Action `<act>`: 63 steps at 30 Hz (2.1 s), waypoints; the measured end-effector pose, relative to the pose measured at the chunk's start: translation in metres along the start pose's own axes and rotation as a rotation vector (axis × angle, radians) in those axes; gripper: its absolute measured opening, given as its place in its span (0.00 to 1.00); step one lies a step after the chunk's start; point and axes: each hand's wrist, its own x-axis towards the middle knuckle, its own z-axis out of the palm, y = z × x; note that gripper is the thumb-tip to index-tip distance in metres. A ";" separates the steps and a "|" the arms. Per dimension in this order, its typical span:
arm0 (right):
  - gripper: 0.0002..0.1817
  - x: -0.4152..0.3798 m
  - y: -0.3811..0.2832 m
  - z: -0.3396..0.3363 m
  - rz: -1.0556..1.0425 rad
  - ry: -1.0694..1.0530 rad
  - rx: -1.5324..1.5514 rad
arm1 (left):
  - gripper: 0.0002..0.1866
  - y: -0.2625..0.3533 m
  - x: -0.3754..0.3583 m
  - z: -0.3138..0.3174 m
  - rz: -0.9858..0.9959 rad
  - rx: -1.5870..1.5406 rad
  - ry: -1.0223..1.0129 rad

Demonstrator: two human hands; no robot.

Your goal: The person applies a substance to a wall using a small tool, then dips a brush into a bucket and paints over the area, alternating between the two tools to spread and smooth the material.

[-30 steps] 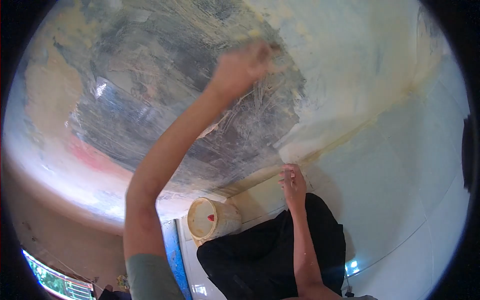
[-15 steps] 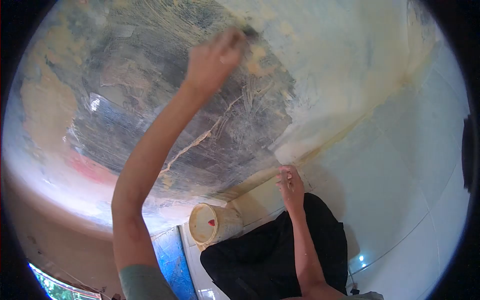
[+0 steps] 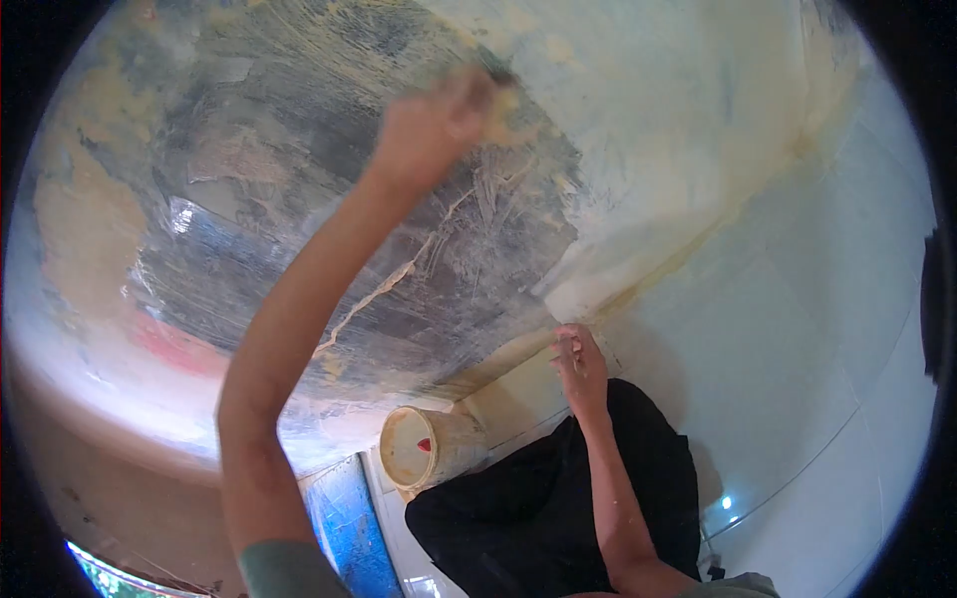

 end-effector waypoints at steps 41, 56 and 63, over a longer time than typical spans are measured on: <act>0.12 0.001 0.005 -0.003 -0.123 0.050 -0.049 | 0.09 0.025 -0.033 0.001 0.132 -0.015 -0.037; 0.10 -0.003 -0.005 -0.007 -0.017 -0.019 0.075 | 0.09 0.018 0.000 -0.007 -0.076 0.117 -0.010; 0.10 -0.001 0.001 -0.006 -0.068 0.002 0.083 | 0.17 0.021 -0.003 -0.003 0.108 0.095 -0.076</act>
